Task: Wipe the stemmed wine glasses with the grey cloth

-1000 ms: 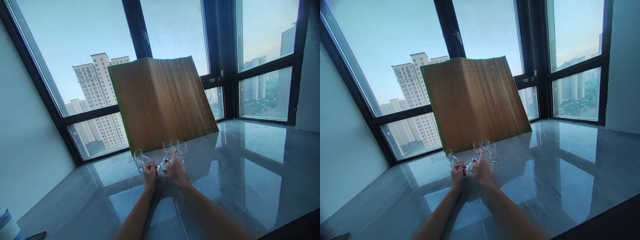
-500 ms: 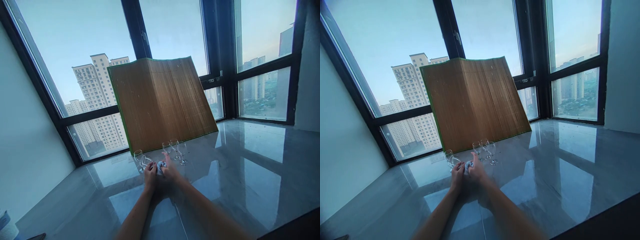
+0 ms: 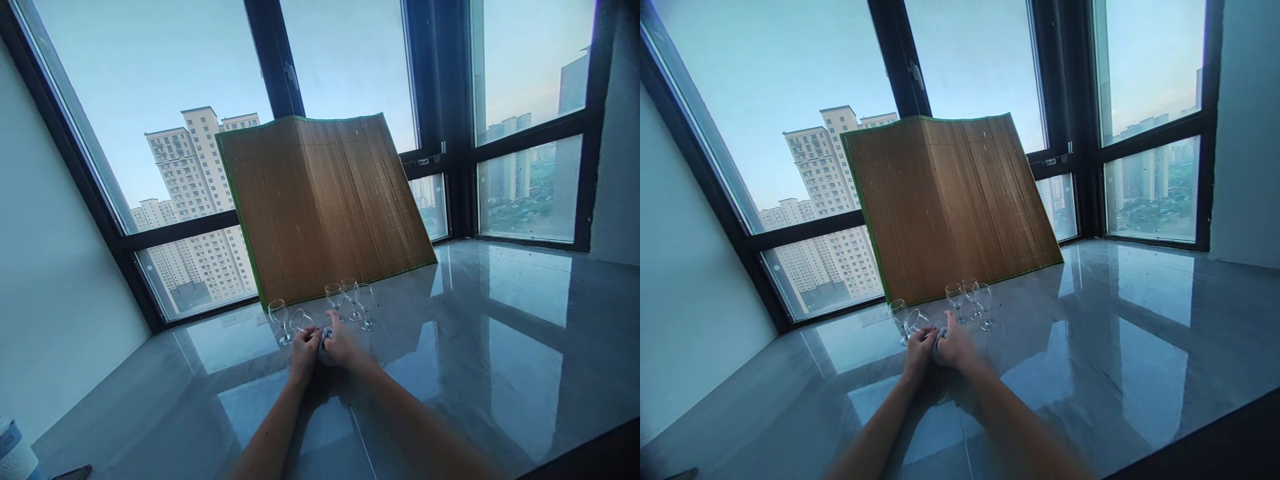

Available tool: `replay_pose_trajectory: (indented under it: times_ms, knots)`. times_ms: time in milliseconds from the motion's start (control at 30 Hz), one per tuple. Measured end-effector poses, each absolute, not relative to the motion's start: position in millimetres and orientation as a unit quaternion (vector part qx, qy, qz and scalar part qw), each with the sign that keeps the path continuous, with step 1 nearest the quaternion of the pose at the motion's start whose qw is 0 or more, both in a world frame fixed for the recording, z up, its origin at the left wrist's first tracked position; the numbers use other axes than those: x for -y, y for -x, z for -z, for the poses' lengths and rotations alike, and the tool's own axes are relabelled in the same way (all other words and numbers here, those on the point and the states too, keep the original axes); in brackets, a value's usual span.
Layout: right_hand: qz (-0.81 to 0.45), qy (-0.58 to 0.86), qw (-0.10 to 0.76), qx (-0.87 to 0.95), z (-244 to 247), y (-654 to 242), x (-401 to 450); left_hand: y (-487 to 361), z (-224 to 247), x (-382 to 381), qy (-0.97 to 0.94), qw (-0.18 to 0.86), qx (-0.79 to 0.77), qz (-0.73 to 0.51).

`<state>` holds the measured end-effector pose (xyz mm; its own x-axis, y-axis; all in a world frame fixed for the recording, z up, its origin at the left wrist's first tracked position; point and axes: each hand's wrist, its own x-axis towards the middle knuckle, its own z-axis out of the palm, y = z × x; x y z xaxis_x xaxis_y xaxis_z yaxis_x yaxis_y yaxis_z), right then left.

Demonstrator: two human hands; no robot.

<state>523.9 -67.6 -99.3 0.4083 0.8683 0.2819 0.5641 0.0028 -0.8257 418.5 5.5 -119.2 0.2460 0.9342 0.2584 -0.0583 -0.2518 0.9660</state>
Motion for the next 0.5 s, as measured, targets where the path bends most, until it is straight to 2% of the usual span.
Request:
replay_pose_trajectory:
  times_ms: [500]
  knots:
    - [-0.155, 0.735, 0.434, 0.497, 89.0, -519.9, 77.4, -418.8, 118.3, -2.8, -0.621, 0.502, -0.322, -0.509]
